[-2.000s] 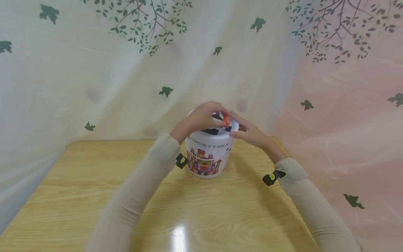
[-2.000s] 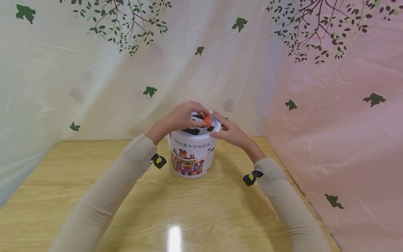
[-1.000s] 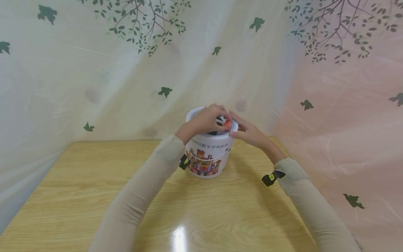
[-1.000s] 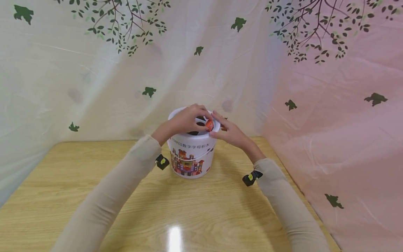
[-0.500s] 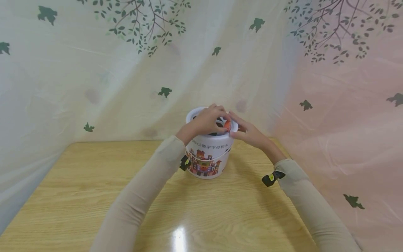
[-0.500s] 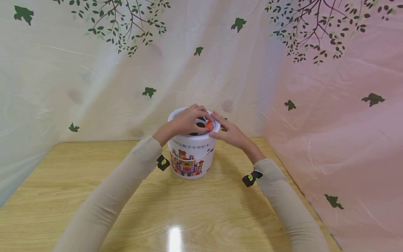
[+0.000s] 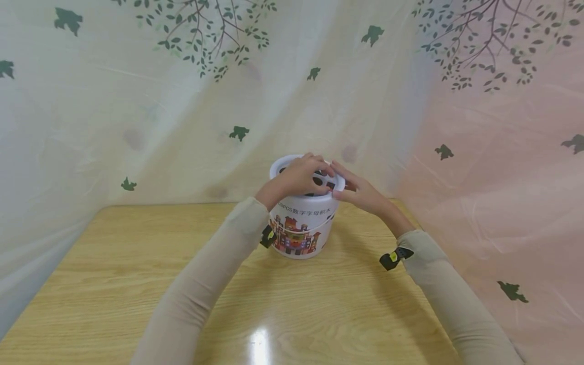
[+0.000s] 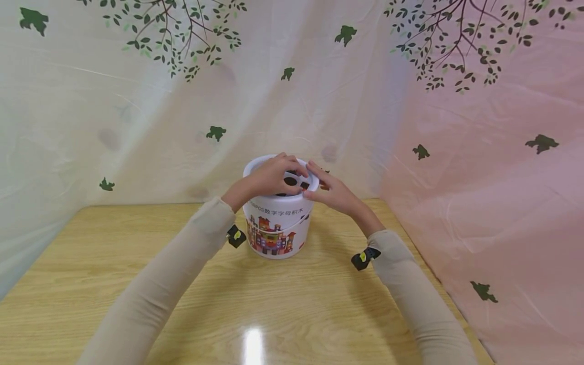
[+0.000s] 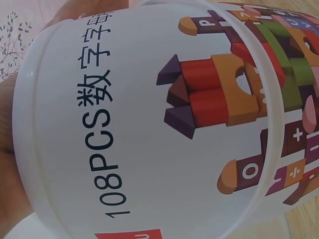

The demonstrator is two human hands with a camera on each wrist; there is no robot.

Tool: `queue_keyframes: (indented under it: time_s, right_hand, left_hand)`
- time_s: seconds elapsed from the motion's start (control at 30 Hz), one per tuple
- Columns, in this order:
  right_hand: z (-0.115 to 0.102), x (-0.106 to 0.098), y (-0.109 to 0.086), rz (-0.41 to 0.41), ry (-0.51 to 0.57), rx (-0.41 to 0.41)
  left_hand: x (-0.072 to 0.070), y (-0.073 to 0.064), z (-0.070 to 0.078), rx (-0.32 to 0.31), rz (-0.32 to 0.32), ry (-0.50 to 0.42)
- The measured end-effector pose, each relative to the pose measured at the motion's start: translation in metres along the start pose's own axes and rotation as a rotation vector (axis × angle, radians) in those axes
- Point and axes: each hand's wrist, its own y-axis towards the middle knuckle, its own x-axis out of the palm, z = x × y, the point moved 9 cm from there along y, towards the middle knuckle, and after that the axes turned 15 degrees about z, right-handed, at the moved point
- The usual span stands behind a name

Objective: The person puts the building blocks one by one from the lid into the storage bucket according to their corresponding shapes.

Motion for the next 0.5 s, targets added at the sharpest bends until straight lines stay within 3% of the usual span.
queue_keyframes:
  time_s: [0.5]
  right_hand:
    - [-0.001, -0.0002, 0.001, 0.003, 0.002, -0.016]
  left_hand:
    - [-0.001, -0.0021, -0.0023, 0.002, 0.025, -0.001]
